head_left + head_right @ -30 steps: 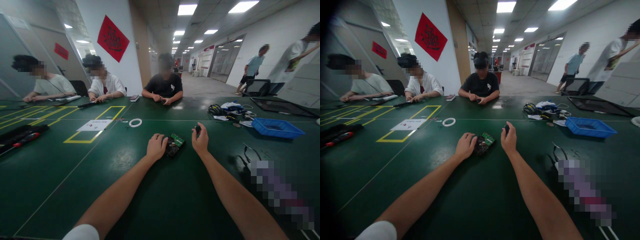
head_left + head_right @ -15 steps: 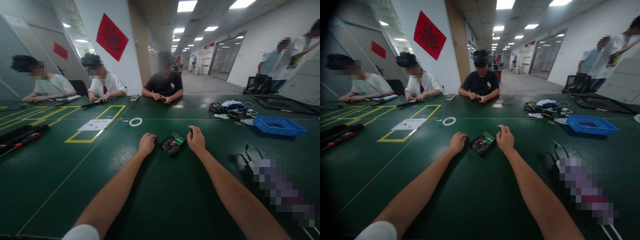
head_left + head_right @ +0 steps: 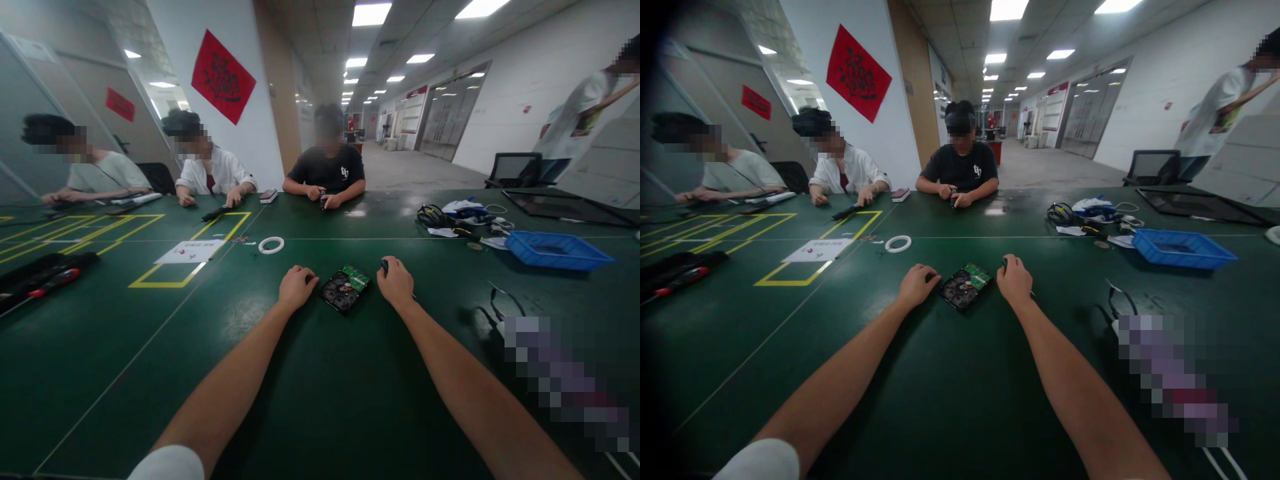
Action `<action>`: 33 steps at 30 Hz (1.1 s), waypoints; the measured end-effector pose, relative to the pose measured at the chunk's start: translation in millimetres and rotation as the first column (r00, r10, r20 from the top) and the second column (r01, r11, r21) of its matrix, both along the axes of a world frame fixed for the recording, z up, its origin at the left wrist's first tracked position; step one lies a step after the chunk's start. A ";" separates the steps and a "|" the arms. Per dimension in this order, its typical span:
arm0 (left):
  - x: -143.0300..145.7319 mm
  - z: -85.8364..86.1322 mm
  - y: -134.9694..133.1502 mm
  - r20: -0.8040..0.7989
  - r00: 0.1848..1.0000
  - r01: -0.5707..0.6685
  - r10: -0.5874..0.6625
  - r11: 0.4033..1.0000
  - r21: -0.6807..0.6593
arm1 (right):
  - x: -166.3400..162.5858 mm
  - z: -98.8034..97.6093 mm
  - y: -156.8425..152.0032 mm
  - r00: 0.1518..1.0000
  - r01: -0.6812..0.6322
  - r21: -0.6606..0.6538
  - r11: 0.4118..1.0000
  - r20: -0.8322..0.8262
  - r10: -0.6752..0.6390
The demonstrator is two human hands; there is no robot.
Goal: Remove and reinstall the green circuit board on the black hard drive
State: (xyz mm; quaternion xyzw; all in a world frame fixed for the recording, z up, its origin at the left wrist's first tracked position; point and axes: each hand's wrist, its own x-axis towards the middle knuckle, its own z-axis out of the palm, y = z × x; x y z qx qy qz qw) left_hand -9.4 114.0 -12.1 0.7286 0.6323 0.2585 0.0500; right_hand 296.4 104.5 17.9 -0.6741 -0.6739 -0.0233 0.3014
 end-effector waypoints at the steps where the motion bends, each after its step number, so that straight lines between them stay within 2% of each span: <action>1: 0.3 0.0 0.8 0.006 1.000 0.001 -0.001 1.000 -0.005 | 0.3 -0.3 0.3 1.000 0.001 -0.011 1.000 -0.006 -0.001; 12: -0.8 0.7 -0.1 0.006 0.999 0.034 -0.034 0.999 -0.015 | 3.0 0.9 -0.9 0.999 -0.015 -0.067 0.998 -0.033 0.013; 19: -0.3 0.0 -0.2 0.039 0.999 -0.004 0.005 1.000 -0.005 | 2.3 1.4 -1.5 1.000 -0.014 -0.080 0.997 -0.024 0.012; 28: -0.6 -1.4 0.1 0.133 0.991 -0.004 0.005 1.000 -0.008 | -1.6 2.9 -3.0 0.992 0.029 -0.103 0.994 0.121 -0.017; 33: -1.3 -0.3 -1.9 0.240 0.971 0.012 -0.014 1.000 0.007 | -0.7 7.7 -4.4 0.990 0.032 -0.115 0.993 0.142 -0.016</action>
